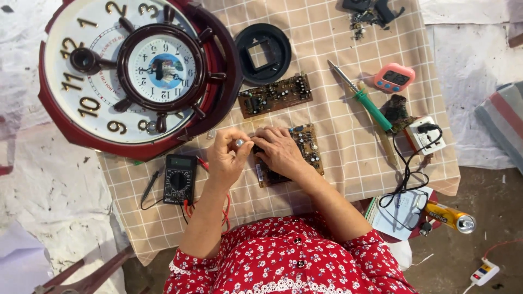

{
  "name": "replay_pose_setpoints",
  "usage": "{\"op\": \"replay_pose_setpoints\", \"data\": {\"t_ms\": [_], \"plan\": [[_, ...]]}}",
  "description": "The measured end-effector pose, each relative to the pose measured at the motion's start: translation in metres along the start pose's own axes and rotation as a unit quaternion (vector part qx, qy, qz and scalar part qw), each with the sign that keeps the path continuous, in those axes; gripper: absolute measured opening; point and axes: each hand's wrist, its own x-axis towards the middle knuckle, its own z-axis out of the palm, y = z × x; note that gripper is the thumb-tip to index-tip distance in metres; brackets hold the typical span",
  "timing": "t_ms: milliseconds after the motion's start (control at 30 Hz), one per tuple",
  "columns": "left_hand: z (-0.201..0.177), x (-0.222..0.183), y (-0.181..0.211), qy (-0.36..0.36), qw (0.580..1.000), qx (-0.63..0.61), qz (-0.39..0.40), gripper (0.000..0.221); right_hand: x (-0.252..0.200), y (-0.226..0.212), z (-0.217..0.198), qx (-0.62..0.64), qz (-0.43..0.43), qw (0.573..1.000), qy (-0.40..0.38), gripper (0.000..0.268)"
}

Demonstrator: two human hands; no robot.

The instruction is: Testing and adjusting electronic components on a circuit board using a screwdriver and multimeter

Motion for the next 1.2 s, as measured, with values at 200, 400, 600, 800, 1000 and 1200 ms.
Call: {"op": "replay_pose_setpoints", "data": {"t_ms": [200, 400, 600, 800, 1000, 1200], "plan": [[-0.008, 0.008, 0.021, -0.088, 0.988, 0.098, 0.078, 0.018, 0.006, -0.008, -0.015, 0.016, -0.003, 1.000, 0.013, 0.040], [-0.001, -0.002, 0.009, -0.028, 0.991, 0.121, 0.057, 0.025, 0.003, -0.005, -0.014, 0.035, -0.005, 0.998, 0.044, 0.036], [0.001, 0.002, 0.015, -0.083, 0.982, 0.144, 0.095, 0.024, 0.002, -0.010, -0.031, 0.011, -0.008, 0.999, 0.031, 0.037], [-0.008, 0.003, 0.024, -0.080, 0.978, 0.164, 0.101, 0.024, 0.000, -0.007, -0.027, -0.010, -0.006, 1.000, 0.021, 0.039], [0.003, -0.009, 0.004, -0.003, 0.997, 0.076, 0.025, 0.020, -0.001, -0.009, -0.030, -0.013, 0.004, 1.000, -0.009, 0.037], [-0.003, -0.007, -0.003, -0.017, 0.977, 0.207, 0.049, 0.018, -0.002, -0.008, -0.029, -0.016, 0.000, 1.000, -0.006, 0.034]]}}
